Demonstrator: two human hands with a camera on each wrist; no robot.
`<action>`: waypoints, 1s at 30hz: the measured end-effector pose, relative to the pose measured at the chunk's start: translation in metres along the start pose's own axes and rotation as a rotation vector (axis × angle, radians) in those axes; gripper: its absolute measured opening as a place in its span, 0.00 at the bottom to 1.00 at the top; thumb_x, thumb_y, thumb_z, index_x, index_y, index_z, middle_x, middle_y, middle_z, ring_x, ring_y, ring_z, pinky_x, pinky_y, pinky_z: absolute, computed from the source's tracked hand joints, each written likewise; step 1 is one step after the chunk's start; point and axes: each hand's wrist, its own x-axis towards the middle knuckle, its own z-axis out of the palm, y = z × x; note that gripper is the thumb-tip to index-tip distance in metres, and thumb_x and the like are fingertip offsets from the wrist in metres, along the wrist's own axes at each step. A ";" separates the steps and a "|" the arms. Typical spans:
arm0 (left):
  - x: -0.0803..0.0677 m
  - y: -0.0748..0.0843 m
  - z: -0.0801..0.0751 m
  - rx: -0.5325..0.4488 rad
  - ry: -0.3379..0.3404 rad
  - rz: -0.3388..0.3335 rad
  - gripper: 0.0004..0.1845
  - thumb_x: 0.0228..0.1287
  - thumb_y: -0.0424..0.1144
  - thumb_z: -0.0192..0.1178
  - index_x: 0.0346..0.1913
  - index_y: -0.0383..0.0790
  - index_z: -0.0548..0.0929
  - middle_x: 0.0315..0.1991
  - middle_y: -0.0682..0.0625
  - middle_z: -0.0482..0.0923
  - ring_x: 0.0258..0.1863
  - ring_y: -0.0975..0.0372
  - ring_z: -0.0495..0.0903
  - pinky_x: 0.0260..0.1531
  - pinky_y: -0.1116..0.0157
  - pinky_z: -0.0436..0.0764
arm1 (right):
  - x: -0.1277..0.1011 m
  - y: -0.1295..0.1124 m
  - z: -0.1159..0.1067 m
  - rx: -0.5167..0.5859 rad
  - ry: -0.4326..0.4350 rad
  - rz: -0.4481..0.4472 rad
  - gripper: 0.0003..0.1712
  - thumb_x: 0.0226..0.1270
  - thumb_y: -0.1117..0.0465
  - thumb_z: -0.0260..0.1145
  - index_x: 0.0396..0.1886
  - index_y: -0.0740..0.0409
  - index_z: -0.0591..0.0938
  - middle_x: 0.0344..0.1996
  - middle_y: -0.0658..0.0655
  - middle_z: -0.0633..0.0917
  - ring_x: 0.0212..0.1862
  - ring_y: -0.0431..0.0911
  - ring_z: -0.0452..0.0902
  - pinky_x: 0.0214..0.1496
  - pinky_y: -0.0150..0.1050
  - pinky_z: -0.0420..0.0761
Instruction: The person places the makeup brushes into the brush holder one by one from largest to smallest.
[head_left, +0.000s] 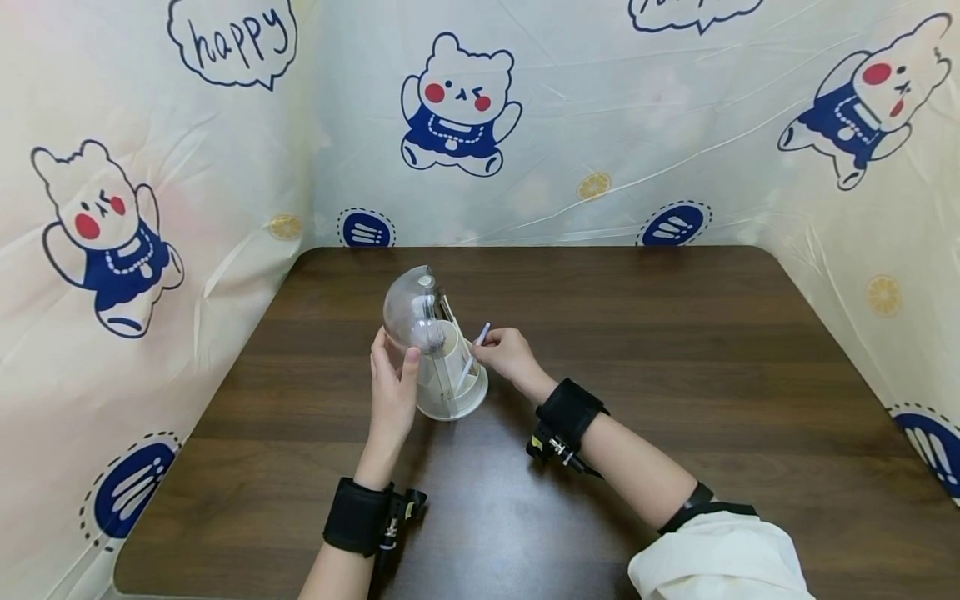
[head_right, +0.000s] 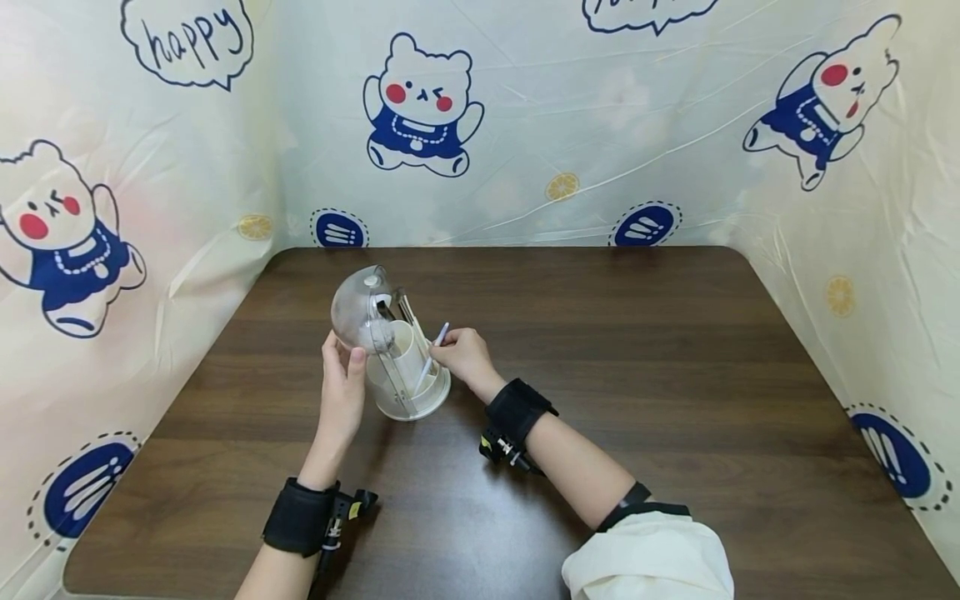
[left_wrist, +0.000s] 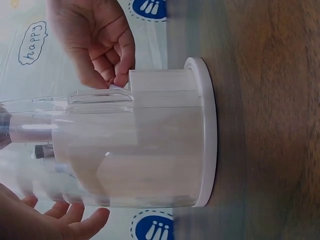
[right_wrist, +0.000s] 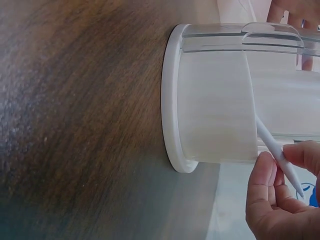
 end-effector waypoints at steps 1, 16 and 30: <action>0.000 0.000 0.000 0.003 0.001 0.001 0.53 0.59 0.73 0.47 0.74 0.37 0.49 0.70 0.34 0.54 0.71 0.47 0.56 0.66 0.43 0.63 | 0.000 0.000 0.000 0.001 -0.002 0.001 0.08 0.57 0.64 0.63 0.28 0.66 0.84 0.16 0.45 0.76 0.24 0.37 0.70 0.30 0.27 0.69; 0.004 0.003 0.001 0.047 0.071 -0.019 0.49 0.63 0.65 0.52 0.74 0.37 0.46 0.67 0.34 0.60 0.67 0.44 0.60 0.67 0.43 0.59 | 0.002 0.005 -0.005 0.054 -0.034 0.081 0.15 0.62 0.59 0.63 0.35 0.69 0.85 0.38 0.66 0.87 0.43 0.59 0.83 0.48 0.42 0.82; -0.007 0.018 0.015 0.432 0.400 0.398 0.41 0.66 0.58 0.49 0.71 0.33 0.52 0.69 0.35 0.55 0.70 0.42 0.53 0.66 0.41 0.56 | 0.004 0.009 -0.018 -0.030 -0.004 0.134 0.25 0.69 0.49 0.58 0.48 0.68 0.80 0.46 0.68 0.83 0.48 0.59 0.81 0.50 0.44 0.79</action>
